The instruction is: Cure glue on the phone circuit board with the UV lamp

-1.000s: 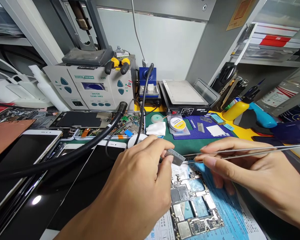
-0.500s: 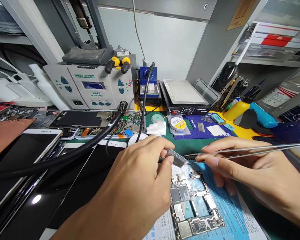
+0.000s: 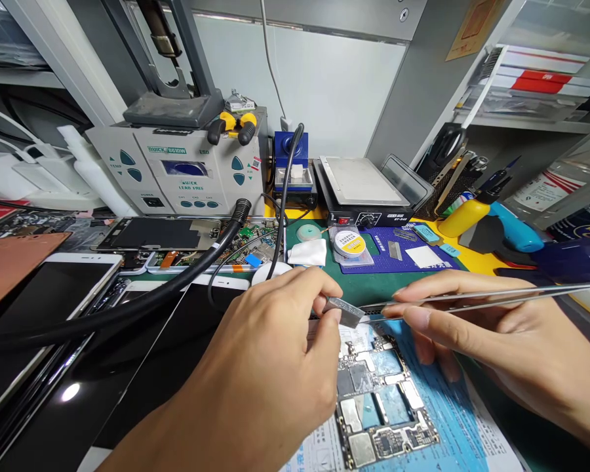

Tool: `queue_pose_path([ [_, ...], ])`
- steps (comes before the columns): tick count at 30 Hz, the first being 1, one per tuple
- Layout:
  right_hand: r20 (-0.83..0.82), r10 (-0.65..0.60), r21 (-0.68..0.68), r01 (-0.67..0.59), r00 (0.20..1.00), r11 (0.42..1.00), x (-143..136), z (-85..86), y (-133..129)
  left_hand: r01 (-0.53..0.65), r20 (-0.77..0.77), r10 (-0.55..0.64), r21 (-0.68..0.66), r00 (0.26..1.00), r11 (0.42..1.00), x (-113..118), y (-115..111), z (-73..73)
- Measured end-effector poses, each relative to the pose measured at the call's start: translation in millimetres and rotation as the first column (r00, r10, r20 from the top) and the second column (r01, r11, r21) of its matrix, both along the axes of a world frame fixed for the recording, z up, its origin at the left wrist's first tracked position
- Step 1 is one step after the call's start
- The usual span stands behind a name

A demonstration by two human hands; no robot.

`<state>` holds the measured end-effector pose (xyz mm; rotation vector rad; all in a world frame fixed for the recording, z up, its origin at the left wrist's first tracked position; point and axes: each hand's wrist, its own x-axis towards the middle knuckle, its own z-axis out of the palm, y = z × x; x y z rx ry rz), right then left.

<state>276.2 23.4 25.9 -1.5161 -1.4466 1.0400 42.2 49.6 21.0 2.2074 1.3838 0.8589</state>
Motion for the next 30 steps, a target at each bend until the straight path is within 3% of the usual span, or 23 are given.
queue_pose_path([
  [10,-0.077,-0.007,-0.042,0.004,0.997,0.999,1.8,1.3,1.3,-0.004,-0.012,0.004,0.008,1.0,1.0,-2.4,-1.3,-0.4],
  [30,-0.049,-0.006,-0.013,0.006,0.999,1.0,-3.0,3.9,0.2,-0.002,-0.016,0.002,-0.001,1.0,1.0,-2.5,-0.5,0.0],
])
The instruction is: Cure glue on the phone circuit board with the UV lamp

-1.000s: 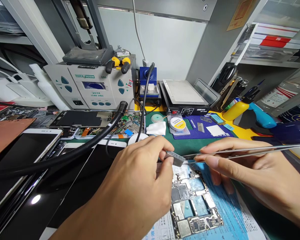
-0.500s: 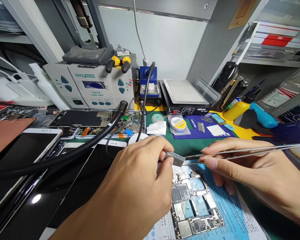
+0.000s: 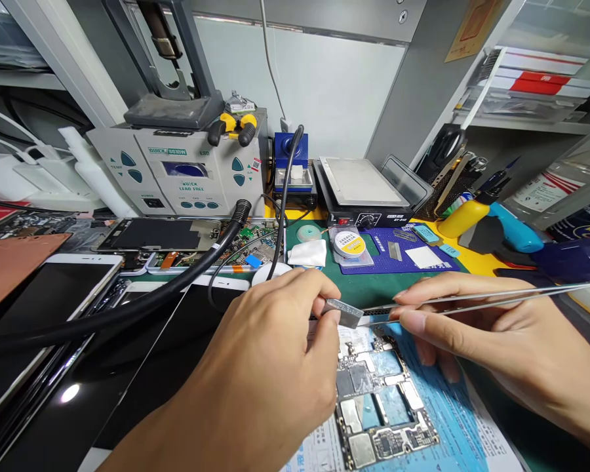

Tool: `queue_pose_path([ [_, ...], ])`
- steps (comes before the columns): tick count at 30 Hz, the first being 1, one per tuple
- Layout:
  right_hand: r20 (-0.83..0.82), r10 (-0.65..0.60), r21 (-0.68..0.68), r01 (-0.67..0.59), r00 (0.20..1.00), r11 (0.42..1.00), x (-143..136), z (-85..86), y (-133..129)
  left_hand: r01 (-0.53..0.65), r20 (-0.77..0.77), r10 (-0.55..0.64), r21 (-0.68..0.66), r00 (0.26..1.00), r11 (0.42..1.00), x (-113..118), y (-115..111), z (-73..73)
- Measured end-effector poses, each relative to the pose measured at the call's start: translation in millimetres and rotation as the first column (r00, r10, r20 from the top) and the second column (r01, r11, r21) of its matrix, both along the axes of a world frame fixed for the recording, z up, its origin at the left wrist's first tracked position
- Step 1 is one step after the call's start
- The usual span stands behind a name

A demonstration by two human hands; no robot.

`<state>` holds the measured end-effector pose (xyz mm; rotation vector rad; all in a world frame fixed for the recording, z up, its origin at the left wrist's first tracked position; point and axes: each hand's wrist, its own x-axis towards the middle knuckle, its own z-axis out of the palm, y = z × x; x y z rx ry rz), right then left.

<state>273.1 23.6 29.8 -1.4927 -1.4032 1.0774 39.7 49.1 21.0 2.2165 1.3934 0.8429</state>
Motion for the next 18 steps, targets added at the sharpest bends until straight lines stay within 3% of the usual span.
queue_pose_path([
  [18,0.017,-0.022,-0.013,0.022,1.0,1.0,-2.1,1.7,-1.5,0.006,0.007,-0.006,-0.011,1.0,1.0,0.3,0.3,1.0],
])
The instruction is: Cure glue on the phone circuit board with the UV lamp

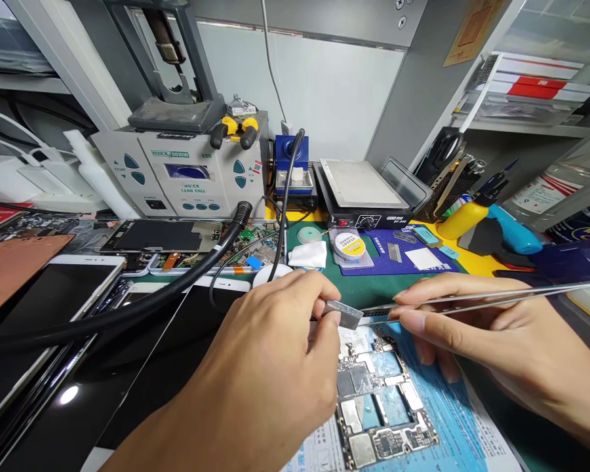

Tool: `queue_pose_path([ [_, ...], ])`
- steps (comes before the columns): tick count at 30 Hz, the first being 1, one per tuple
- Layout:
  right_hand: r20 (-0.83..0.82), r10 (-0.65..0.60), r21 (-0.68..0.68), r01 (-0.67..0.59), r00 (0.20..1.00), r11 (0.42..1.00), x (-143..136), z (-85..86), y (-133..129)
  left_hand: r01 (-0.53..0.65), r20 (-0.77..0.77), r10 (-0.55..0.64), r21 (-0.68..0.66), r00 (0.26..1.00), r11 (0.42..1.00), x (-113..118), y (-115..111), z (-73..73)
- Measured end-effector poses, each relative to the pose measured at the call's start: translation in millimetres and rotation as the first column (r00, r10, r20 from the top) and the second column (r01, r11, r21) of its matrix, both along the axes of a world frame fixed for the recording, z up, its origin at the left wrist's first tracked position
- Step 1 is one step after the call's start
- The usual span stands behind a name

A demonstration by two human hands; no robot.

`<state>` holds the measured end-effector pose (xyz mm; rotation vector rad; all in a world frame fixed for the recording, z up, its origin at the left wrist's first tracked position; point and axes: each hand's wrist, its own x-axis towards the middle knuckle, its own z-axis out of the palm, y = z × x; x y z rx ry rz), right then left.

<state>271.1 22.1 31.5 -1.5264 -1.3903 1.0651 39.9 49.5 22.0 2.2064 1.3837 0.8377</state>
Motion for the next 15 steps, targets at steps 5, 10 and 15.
queue_pose_path([
  [5,0.009,-0.036,-0.003,0.036,0.999,0.999,-1.1,-0.6,0.7,0.008,-0.003,-0.008,-0.003,1.0,1.0,1.3,0.6,-1.0],
  [10,0.011,0.023,0.001,-0.023,1.0,1.0,1.5,-1.4,2.4,0.015,-0.006,-0.015,-0.015,1.0,1.0,1.1,0.0,0.4],
  [15,-0.018,-0.051,-0.015,0.05,0.999,0.999,-1.5,-0.1,0.8,0.017,-0.015,-0.017,-0.008,1.0,1.0,0.2,-0.2,-0.4],
])
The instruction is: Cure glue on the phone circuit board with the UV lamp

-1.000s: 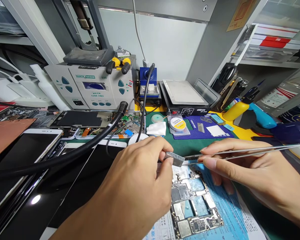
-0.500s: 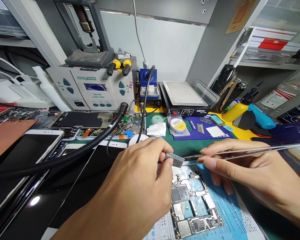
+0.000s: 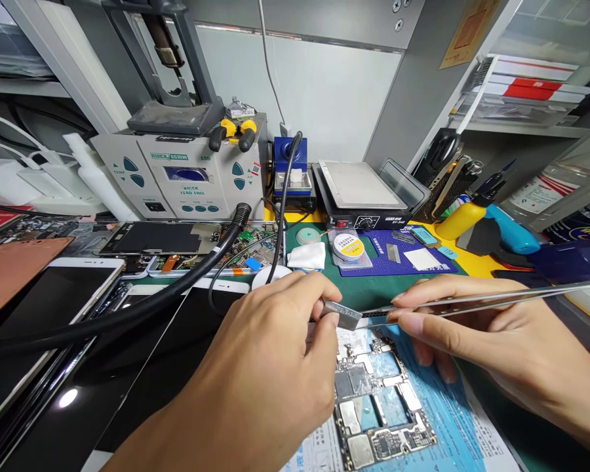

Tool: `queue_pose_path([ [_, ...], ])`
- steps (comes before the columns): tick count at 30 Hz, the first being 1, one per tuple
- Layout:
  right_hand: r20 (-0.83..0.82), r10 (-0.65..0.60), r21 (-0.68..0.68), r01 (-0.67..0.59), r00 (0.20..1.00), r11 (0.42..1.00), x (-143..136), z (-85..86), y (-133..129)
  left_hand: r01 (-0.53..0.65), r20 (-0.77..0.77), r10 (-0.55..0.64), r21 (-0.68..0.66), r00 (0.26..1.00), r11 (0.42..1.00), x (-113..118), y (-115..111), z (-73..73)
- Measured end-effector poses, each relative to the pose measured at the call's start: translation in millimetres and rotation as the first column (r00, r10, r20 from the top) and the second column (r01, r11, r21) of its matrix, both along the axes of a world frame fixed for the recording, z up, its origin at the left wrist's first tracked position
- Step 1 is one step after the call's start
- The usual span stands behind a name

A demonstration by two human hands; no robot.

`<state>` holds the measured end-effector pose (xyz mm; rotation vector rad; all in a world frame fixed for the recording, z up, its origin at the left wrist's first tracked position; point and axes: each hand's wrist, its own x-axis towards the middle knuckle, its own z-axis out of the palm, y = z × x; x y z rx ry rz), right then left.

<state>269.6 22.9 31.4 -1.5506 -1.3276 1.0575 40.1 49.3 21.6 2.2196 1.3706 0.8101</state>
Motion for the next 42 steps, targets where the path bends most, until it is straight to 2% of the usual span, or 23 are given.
queue_pose_path([
  [5,0.003,0.08,0.03,-0.08,0.997,0.996,4,-3.5,2,0.0,0.0,0.0,0.0,1.0,1.0,1,1,0.2],
  [10,0.037,-0.023,0.045,0.021,0.999,0.999,-9,-4.5,8,-0.009,-0.002,0.009,0.007,1.0,1.0,1,3,0.2],
  [15,0.037,-0.041,0.042,0.039,0.999,0.998,-18,-4.1,12,0.001,0.003,-0.001,0.001,1.0,1.0,0,2,-1.6],
  [19,0.034,-0.033,0.027,0.032,0.999,0.999,-7,-4.6,7,0.002,0.002,-0.002,0.008,1.0,1.0,-1,1,-2.3],
  [24,-0.002,0.076,-0.005,-0.076,0.997,0.997,7,-6.2,1,-0.002,0.006,0.002,0.004,1.0,1.0,0,0,-2.0],
  [29,-0.075,0.094,0.015,-0.093,0.993,0.996,12,-10.6,3,0.003,0.001,-0.003,-0.007,1.0,1.0,-2,2,-2.8],
  [34,-0.04,0.106,0.022,-0.105,0.994,0.994,14,-10.6,2,0.004,0.0,-0.004,-0.009,1.0,1.0,-2,1,-2.8],
  [42,-0.077,0.103,0.01,-0.103,0.992,0.995,12,-11.1,2,0.01,-0.033,-0.011,-0.022,0.999,1.0,0,0,-0.1],
])
